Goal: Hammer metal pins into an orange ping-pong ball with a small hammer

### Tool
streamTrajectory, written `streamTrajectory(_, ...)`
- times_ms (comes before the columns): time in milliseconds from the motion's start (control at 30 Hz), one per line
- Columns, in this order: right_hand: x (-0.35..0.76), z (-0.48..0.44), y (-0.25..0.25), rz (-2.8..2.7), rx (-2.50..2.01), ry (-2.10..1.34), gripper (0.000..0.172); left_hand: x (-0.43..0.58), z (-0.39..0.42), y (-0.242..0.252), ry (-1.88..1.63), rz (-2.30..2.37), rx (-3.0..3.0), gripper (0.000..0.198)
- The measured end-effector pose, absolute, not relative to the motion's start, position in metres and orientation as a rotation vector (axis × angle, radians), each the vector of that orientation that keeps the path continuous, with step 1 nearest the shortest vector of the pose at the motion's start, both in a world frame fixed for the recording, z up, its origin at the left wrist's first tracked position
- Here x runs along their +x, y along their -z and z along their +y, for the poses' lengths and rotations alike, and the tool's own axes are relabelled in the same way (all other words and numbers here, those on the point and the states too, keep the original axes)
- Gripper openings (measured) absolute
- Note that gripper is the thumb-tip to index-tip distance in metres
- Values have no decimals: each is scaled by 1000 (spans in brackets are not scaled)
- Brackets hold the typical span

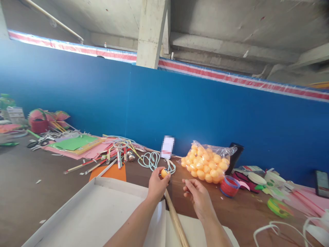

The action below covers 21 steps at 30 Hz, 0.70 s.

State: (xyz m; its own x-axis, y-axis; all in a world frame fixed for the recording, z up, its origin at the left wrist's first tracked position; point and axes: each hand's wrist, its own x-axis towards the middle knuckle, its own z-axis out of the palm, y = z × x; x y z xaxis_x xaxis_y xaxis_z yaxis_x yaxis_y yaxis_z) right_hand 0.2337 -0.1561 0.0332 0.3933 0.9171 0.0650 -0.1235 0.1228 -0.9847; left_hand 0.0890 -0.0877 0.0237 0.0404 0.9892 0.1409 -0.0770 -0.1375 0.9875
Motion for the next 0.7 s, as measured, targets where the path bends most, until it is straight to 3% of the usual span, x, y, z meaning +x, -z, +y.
streamTrajectory(233, 228, -158, -37, -866, -1110, -934, 22, 92, -88, -23, -1314, 925, 1263, 40)
streamTrajectory(700, 220, -161, -42, -894, -1092, -1028, 27, 97, -93, -23, -1205, 695, 1401, 43)
